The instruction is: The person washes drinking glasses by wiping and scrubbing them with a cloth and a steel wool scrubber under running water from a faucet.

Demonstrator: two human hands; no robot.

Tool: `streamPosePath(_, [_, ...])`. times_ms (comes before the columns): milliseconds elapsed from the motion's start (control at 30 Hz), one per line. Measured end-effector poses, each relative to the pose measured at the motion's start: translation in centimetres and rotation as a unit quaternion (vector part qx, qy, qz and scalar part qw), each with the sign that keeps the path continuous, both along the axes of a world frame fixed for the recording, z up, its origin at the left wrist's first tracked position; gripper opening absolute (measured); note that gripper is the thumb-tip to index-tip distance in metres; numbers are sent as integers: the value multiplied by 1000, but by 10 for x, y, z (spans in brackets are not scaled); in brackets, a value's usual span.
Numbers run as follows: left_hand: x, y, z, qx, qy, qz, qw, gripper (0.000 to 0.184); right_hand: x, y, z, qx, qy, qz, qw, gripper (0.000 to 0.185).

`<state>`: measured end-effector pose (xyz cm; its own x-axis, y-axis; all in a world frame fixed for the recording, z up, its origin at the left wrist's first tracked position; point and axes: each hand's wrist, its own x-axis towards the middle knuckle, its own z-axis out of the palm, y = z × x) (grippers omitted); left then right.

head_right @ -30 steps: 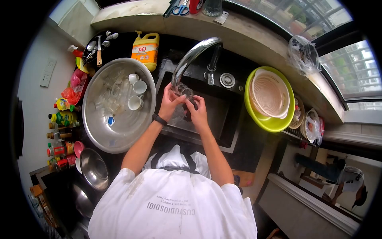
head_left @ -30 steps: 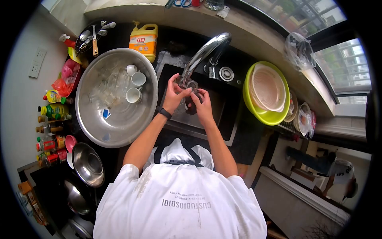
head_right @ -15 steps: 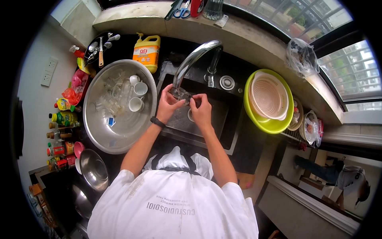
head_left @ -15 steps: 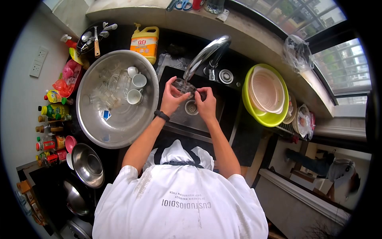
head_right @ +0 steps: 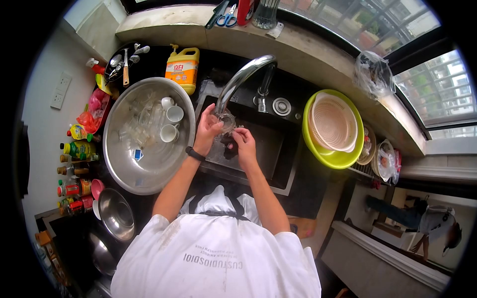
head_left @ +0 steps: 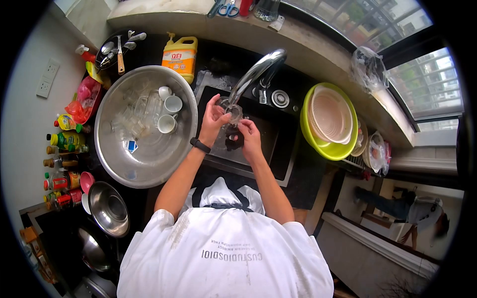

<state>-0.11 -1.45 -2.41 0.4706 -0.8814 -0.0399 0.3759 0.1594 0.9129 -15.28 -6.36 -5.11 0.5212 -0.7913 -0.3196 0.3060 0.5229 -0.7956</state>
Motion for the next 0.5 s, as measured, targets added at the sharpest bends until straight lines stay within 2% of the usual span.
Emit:
streamPosePath(100, [-2,1,2,20,105,-35,994,74,0,-5,4,32,7,-16,999,19])
streamPosePath(167, [0,1,-6,35,93,-47,994,71,-2,-7,12,36,5,-5,999,25])
streamPosePath(233, [4,-1,-8,47,80,-57,994,68,-5,-14,14,99,-53,32,993,29])
streamPosePath(267, [6,0,-8,57,92,-72,992,67,-7,-17,15,99,-54,32,993,29])
streamPosePath(333, [8,0,-12,67,104,-85,989,67,-8,-21,17,172,-72,67,980,29])
streamPosePath(433, [8,-4,-20,32,135,-133,981,62,-2,-19,27,150,-81,131,977,27])
streamPosePath(500, [7,-5,-21,34,157,-155,975,60,0,-16,20,137,-62,128,980,28])
